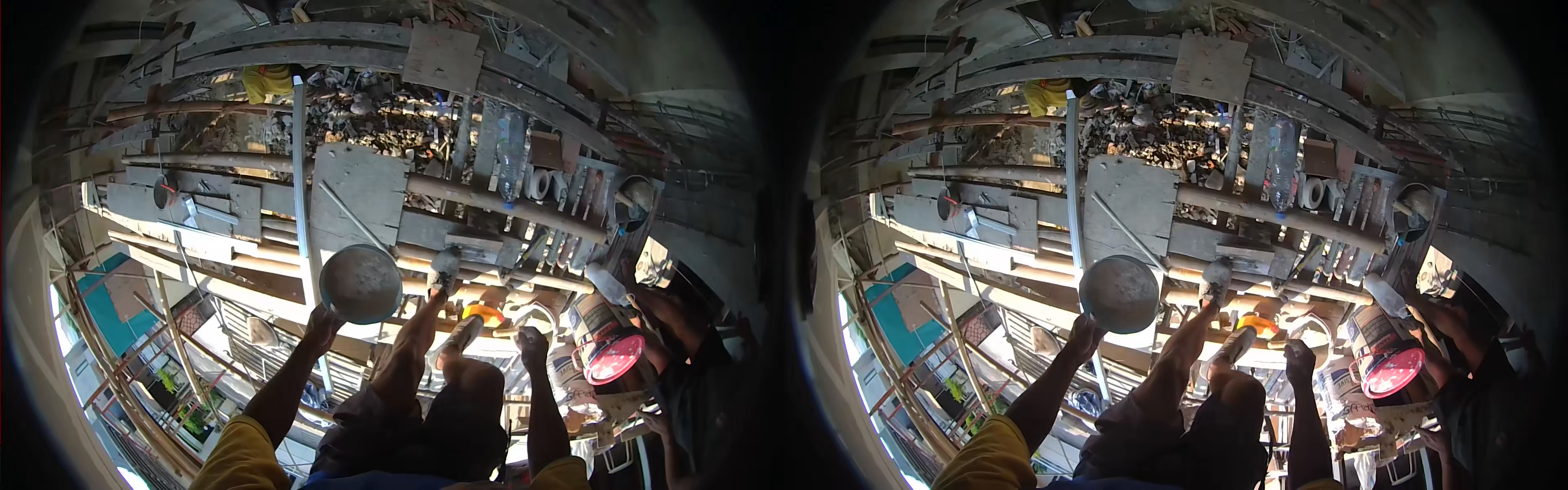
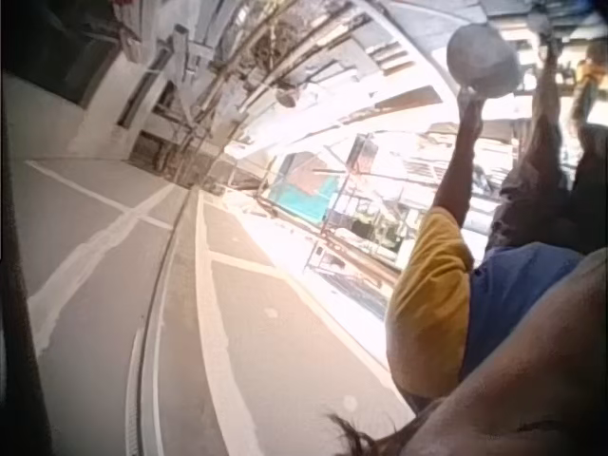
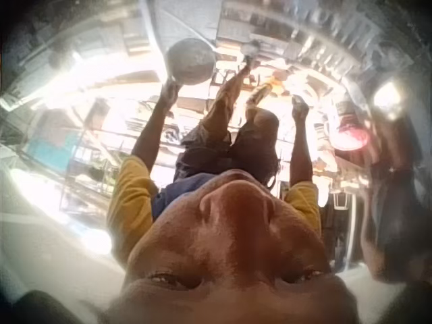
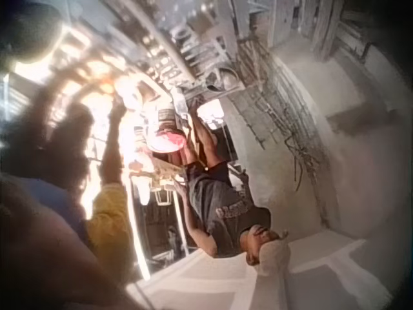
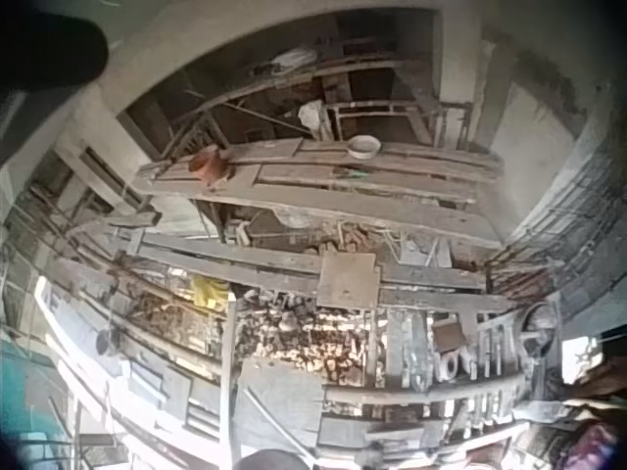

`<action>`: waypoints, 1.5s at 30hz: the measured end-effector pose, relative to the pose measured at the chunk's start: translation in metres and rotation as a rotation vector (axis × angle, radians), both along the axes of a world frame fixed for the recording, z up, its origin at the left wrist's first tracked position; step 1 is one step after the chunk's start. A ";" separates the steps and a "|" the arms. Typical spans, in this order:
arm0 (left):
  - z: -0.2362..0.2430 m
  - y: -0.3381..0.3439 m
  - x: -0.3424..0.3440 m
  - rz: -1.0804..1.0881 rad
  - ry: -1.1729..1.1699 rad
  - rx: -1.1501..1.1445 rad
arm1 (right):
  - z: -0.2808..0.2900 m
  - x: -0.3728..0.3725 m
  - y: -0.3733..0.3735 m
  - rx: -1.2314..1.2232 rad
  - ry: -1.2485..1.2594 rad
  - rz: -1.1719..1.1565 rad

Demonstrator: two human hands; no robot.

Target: Mixing plaster compound in a bowl and applying it to a ceiling seam using a trowel.

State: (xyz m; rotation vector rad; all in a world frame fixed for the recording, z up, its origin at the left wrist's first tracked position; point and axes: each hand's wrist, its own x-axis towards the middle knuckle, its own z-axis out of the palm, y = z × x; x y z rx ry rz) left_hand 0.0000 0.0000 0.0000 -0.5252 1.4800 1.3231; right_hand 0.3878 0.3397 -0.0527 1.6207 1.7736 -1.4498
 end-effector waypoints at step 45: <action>0.014 0.242 -0.372 0.573 0.106 0.206 | -0.013 -0.641 0.368 0.006 0.226 0.525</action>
